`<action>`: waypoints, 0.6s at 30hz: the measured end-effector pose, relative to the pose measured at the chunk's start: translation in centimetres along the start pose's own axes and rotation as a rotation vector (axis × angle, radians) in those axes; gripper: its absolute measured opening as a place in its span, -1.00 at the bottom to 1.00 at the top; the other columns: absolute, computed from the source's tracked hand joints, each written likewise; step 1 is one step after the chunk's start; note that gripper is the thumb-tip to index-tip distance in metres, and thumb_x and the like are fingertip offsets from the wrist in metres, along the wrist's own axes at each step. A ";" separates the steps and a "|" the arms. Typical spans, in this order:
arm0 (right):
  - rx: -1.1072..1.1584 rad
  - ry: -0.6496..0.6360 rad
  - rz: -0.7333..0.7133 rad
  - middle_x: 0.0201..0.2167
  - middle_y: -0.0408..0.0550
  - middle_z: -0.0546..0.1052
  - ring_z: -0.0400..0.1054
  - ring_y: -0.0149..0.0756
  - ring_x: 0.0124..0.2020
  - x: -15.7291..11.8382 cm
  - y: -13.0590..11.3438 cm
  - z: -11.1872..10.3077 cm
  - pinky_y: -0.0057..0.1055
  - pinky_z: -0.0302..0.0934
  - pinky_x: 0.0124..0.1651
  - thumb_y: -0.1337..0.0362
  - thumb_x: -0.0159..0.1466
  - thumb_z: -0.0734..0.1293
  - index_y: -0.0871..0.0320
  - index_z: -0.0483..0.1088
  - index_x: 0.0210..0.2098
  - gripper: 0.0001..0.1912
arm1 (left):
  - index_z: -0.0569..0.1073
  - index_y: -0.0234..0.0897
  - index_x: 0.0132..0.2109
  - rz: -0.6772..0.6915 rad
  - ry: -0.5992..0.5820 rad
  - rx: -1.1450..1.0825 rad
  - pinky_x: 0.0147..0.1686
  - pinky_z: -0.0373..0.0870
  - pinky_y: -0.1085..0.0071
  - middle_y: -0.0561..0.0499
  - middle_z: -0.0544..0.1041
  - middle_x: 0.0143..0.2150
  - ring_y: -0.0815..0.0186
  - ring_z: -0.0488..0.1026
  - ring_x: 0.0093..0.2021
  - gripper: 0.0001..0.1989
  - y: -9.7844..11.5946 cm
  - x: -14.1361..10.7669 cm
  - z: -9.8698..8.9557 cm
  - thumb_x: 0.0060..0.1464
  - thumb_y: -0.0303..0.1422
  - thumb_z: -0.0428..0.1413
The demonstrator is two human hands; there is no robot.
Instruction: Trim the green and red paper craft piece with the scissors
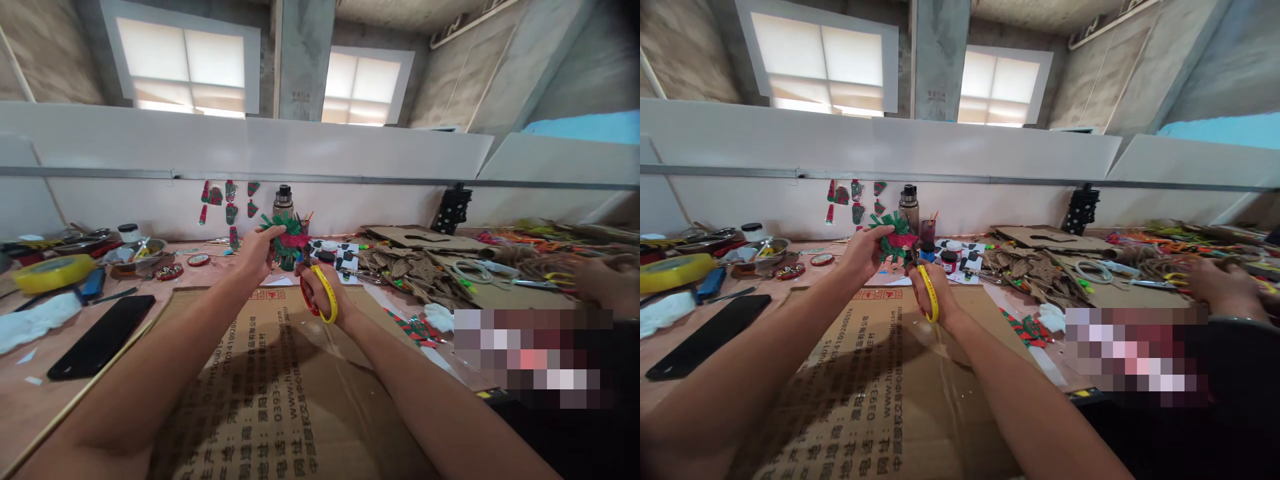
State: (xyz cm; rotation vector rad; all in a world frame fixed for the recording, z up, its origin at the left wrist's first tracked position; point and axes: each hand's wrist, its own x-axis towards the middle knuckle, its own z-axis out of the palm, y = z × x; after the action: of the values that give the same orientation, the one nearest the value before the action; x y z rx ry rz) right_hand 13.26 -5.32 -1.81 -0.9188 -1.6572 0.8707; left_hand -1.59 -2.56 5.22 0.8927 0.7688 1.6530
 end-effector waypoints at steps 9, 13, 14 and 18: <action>-0.009 0.010 0.040 -0.74 -0.31 0.18 0.05 -0.43 -0.75 -0.3 -1.1 0.1 -0.46 -0.05 -0.69 0.01 0.23 0.25 0.09 0.33 -0.35 -0.74 | 0.43 -0.30 -0.41 -0.008 -0.025 -0.021 -0.47 0.34 0.49 0.08 0.52 -0.50 0.43 0.43 -0.54 -0.79 -0.4 0.0 0.0 -0.18 -0.47 0.34; -0.034 0.023 0.028 -0.73 -0.28 0.20 0.06 -0.41 -0.74 -0.1 -0.9 0.1 -0.45 -0.04 -0.69 0.01 0.22 0.24 0.12 0.38 -0.33 -0.70 | 0.42 -0.31 -0.41 0.000 -0.038 -0.019 -0.46 0.35 0.49 0.08 0.51 -0.50 0.43 0.44 -0.53 -0.76 -0.6 0.2 -0.2 -0.18 -0.45 0.35; -0.033 0.026 0.029 -0.73 -0.27 0.21 0.06 -0.40 -0.74 -0.1 -0.9 0.1 -0.44 -0.05 -0.69 0.00 0.22 0.25 0.12 0.40 -0.32 -0.69 | 0.41 -0.31 -0.42 -0.001 -0.043 -0.026 -0.48 0.35 0.49 0.09 0.50 -0.51 0.43 0.44 -0.54 -0.76 -0.6 0.2 -0.1 -0.19 -0.45 0.35; 0.004 0.026 0.043 -0.72 -0.28 0.21 0.04 -0.41 -0.74 -0.1 -0.8 0.3 -0.44 -0.07 -0.69 -0.03 0.23 0.26 0.13 0.42 -0.31 -0.66 | 0.39 -0.30 -0.43 -0.032 -0.036 -0.066 -0.56 0.28 0.50 0.09 0.49 -0.54 0.43 0.41 -0.58 -0.74 -0.5 -0.2 0.2 -0.22 -0.48 0.35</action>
State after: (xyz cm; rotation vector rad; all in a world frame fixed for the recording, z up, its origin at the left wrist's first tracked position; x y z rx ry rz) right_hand 12.89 -5.78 -1.22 -0.9626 -1.6183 0.8872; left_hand -1.15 -2.62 4.83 0.8576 0.6965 1.6210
